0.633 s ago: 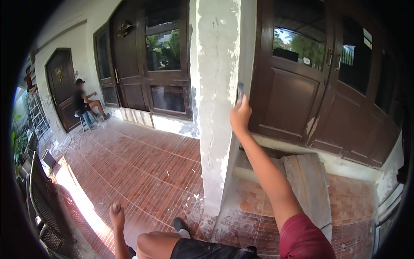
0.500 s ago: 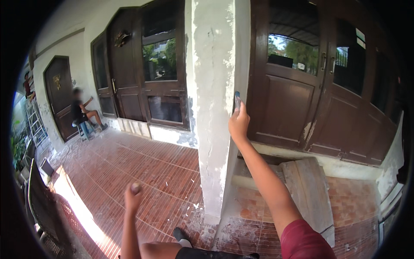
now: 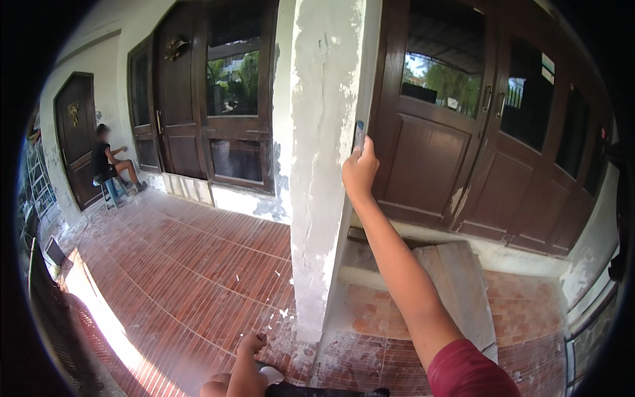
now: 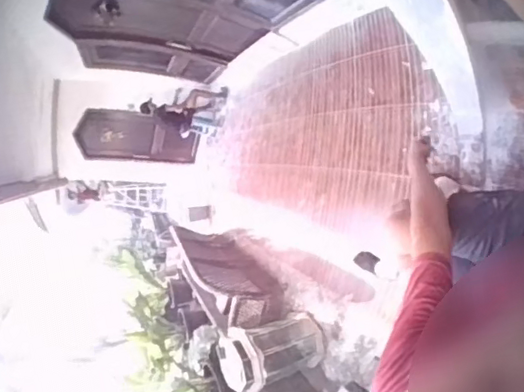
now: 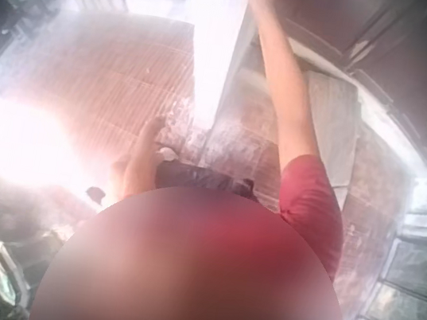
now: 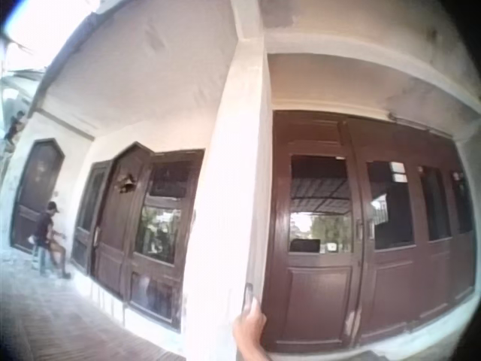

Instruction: The person sands a white pillar on a tiled porch using a sanding block. They repeatedly rub the block along the pillar's surface, occasionally switching hands and adjusting grip while debris falls to the floor.

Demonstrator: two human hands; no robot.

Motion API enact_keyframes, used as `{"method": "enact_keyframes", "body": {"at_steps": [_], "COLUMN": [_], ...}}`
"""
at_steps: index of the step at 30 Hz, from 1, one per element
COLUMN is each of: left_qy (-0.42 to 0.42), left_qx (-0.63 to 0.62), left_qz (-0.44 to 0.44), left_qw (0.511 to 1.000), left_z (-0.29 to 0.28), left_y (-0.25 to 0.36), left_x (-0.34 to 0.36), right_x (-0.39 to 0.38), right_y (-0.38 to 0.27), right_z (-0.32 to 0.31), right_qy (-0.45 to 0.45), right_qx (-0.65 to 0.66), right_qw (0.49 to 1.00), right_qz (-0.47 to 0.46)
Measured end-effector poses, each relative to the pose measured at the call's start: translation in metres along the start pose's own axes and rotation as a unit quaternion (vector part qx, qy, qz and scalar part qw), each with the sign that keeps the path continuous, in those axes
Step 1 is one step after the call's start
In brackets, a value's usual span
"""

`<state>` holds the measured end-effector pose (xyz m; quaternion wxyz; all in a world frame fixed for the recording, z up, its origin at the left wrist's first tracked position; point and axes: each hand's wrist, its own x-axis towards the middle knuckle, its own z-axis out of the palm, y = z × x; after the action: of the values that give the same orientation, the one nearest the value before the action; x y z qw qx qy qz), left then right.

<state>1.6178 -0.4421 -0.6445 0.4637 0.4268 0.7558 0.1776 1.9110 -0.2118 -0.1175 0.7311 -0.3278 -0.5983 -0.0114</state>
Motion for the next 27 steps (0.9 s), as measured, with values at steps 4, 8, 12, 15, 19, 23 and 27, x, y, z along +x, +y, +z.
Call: {"method": "enact_keyframes", "body": {"at_steps": [4,8,12,15,19,23,27], "left_qy": [0.019,0.033,-0.040,0.006,0.021,-0.046,-0.037], "left_qx": [-0.030,0.007,-0.068,-0.069,-0.041,-0.027,-0.028], "left_qz": [0.022,-0.041,-0.009,0.062,-0.008,-0.005,0.009], "left_qw": [0.999,0.999,0.997,0.996,0.999,0.999,0.999], "left_z": [-0.033,-0.042,-0.038,-0.040,-0.038,-0.032,-0.029], "left_y": [-0.014,-0.019,-0.012,-0.003,0.013,0.025,0.033], "left_x": [-0.028,-0.042,-0.058,-0.068,-0.063,-0.055,-0.056], "right_x": [0.002,0.002,-0.007,-0.008,-0.008,-0.030,-0.028], "right_y": [0.001,0.000,0.003,0.005,0.003,0.003,0.009], "right_z": [0.002,-0.001,-0.001,0.003,0.006,-0.002,-0.005], "right_qy": [-0.015,-0.018,-0.042,0.016,0.009,0.013,-0.012], "right_qx": [-0.011,-0.003,-0.056,-0.022,-0.004,-0.019,-0.002], "right_qw": [1.000,1.000,0.996,0.999,0.999,0.998,0.998], "right_qz": [0.013,-0.003,0.061,-0.030,0.052,0.057,0.062]}}
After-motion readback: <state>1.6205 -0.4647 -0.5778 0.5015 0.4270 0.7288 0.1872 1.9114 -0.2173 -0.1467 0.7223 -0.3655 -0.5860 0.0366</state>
